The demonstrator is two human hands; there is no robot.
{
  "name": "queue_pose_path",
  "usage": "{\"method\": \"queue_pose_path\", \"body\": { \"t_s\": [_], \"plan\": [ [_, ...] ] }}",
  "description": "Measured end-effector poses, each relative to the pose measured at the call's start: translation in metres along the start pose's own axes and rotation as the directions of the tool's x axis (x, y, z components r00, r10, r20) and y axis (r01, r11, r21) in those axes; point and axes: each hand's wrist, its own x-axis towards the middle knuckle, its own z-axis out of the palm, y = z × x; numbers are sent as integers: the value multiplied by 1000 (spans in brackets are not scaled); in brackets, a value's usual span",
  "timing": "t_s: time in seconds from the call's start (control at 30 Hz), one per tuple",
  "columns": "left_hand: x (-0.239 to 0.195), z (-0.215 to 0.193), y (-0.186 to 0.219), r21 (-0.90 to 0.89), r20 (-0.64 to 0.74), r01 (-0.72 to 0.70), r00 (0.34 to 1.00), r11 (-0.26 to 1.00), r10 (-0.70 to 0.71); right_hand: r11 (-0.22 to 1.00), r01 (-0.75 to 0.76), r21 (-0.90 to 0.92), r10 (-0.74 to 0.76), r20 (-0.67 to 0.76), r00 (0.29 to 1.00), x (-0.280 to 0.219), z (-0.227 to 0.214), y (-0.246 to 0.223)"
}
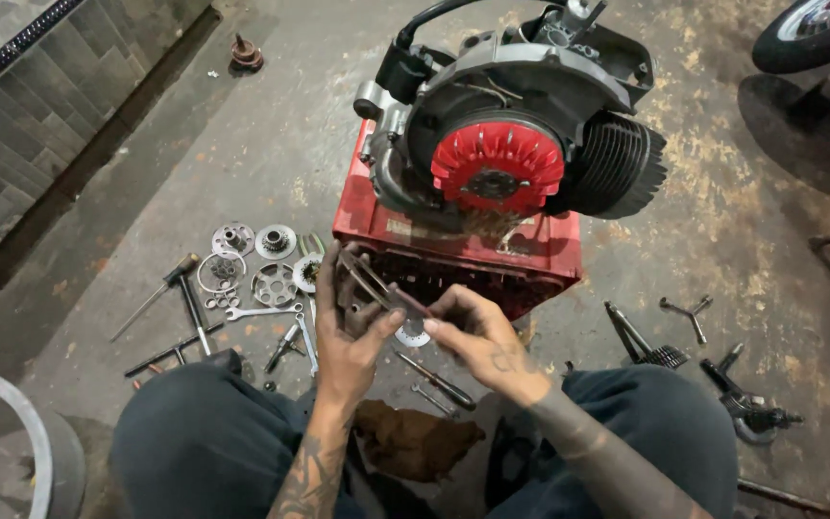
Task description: The person sits on the workshop floor and cleans a motorcycle clutch pressure plate, holding the round metal plate in one hand and scraping its inner teeth and surfaces with a small hand tool. They turn the plate over and work around its edges, with a disassembled engine and scattered clutch parts and wrenches nearby.
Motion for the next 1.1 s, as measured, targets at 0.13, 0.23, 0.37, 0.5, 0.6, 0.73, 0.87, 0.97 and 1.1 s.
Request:
{"method": "queue_pose_path", "body": {
  "t_s": [0.13,0.23,0.37,0.5,0.6,0.73,0.87,0.97,1.1],
  "plan": [
    [1,2,1,15,-15,19,1000,1000,-18,1000,-24,1,24,-21,999,-1,0,3],
    [-2,3,4,-9,-9,4,1000,1000,-4,997,63,-40,-63,-2,998,-3,-3,2],
    [-4,2,5,71,1,-21,1000,997,21,988,67,-140,-73,-37,997,-6,2,0],
    [-8,1,5,12,-2,-9,1000,1000,9,983,82,-163,-89,-37,995,-6,3,-5],
    [-8,2,3,113,1,-54,999,992,54,957,213,-195,-229,-64,971,-2,11,-3],
    [-8,5,5,-148,-64,85,993,985,-95,926,257,-276,-283,-60,957,-28,23,-6],
    [-5,7,6,-58,13,129,992,990,-128,903,264,-339,-319,-118,940,-42,29,-10],
    [-6,10,11,42,82,121,989,992,-124,963,110,-246,-158,-183,970,-50,26,-16],
    [-14,8,18,68,155,117,980,991,-127,966,140,-217,-183,-197,963,-62,29,-15]
  ]
}}
